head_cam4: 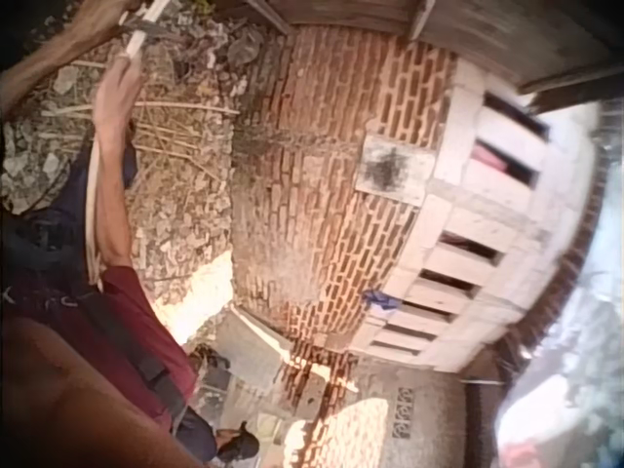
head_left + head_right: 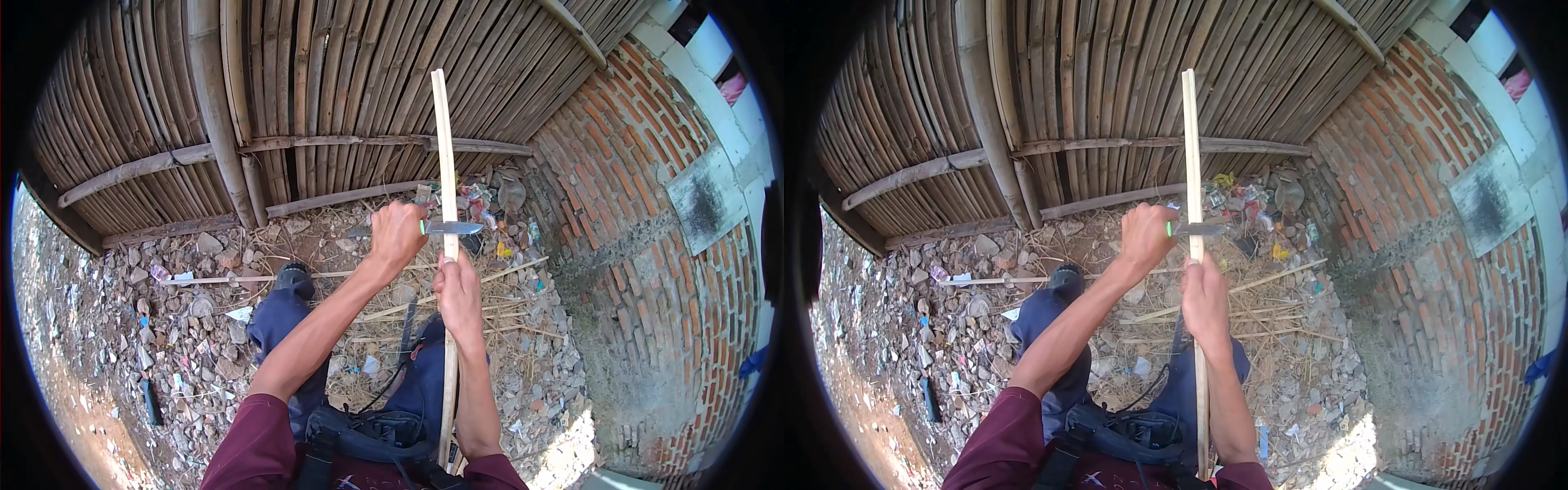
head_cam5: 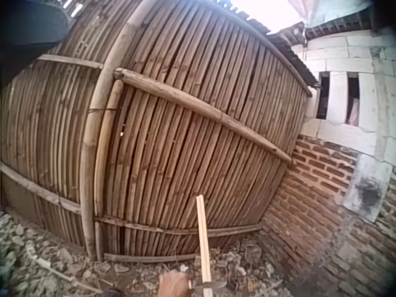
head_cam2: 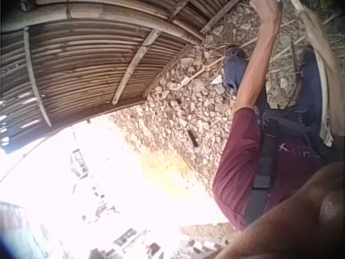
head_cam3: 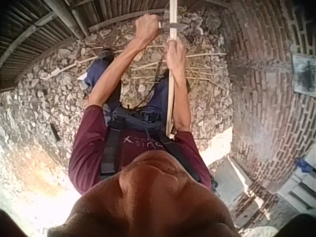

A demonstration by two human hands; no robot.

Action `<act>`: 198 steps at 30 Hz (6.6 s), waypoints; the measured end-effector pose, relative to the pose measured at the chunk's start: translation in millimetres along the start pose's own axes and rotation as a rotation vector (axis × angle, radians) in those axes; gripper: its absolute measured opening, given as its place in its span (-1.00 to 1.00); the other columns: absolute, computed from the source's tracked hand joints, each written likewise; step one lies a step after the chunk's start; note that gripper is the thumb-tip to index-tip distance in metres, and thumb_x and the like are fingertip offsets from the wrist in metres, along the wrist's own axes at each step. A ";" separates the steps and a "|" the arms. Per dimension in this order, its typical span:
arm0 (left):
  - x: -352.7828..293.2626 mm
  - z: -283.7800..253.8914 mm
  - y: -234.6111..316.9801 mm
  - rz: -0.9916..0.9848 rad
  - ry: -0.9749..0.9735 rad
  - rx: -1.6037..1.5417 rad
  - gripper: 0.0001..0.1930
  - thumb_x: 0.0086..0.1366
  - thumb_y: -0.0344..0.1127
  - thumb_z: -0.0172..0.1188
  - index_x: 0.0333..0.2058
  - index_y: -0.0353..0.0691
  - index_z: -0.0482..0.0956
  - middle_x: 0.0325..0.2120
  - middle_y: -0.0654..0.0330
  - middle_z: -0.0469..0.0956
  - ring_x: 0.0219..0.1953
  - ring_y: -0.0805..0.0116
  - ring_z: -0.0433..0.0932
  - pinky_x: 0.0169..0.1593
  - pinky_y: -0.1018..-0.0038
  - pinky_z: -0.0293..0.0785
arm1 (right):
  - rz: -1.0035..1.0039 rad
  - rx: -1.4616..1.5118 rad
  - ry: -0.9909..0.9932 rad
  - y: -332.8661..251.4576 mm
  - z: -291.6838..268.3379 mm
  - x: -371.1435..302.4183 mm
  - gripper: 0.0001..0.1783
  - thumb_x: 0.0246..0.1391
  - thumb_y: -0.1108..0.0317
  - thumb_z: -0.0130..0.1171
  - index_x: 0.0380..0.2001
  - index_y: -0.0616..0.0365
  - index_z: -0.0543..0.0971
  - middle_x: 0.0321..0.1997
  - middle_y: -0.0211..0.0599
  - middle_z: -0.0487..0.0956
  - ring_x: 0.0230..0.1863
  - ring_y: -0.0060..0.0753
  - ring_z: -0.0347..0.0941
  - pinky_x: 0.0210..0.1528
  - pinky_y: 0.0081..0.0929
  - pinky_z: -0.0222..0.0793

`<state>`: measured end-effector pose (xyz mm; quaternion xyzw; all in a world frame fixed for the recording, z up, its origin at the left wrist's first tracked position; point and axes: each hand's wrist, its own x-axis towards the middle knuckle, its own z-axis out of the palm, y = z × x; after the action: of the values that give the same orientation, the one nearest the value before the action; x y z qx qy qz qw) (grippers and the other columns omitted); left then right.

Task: The person peels and whittles long strips of bamboo using a knife.

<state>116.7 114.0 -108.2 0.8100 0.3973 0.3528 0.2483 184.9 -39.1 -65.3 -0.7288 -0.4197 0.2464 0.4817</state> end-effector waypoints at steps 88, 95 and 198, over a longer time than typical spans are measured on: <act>-1.1 -26.3 -9.7 0.136 -0.032 -0.062 -0.89 0.02 -0.50 0.26 -0.47 -0.23 0.75 -0.47 -0.16 0.67 -0.34 -0.27 0.68 -0.17 -0.05 0.64 | 0.320 0.734 -0.452 -10.3 -29.0 -6.0 -0.80 0.47 0.20 -0.12 -0.12 0.04 0.42 -0.58 -0.64 0.19 -0.71 -0.81 -0.08 -0.73 -0.68 -0.15; -6.9 -10.4 -7.4 0.026 -0.034 -0.070 -0.89 0.01 -0.47 0.32 -0.45 -0.23 0.79 -0.47 -0.24 0.68 -0.32 -0.25 0.72 -0.18 -0.07 0.67 | 0.003 -0.030 -0.043 -11.9 -1.6 -19.8 -0.69 0.44 0.20 -0.13 -0.20 0.19 0.51 -0.55 -0.42 0.41 -0.55 -0.52 0.34 -0.45 -0.39 0.26; 3.4 -0.4 -10.3 0.055 0.011 0.075 -0.90 0.10 -0.41 0.33 -0.40 -0.20 0.79 -0.44 -0.23 0.66 -0.30 -0.27 0.67 -0.21 -0.09 0.54 | -0.082 -0.388 0.014 -7.3 -9.7 -47.9 -0.71 0.50 0.27 -0.09 -0.08 0.30 0.50 -0.48 0.22 0.57 -0.35 0.42 0.56 -0.25 0.17 0.34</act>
<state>113.0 122.6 -113.7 0.8273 0.3894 0.3488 0.2056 164.4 -83.2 -56.7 -0.7920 -0.4854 0.1361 0.3445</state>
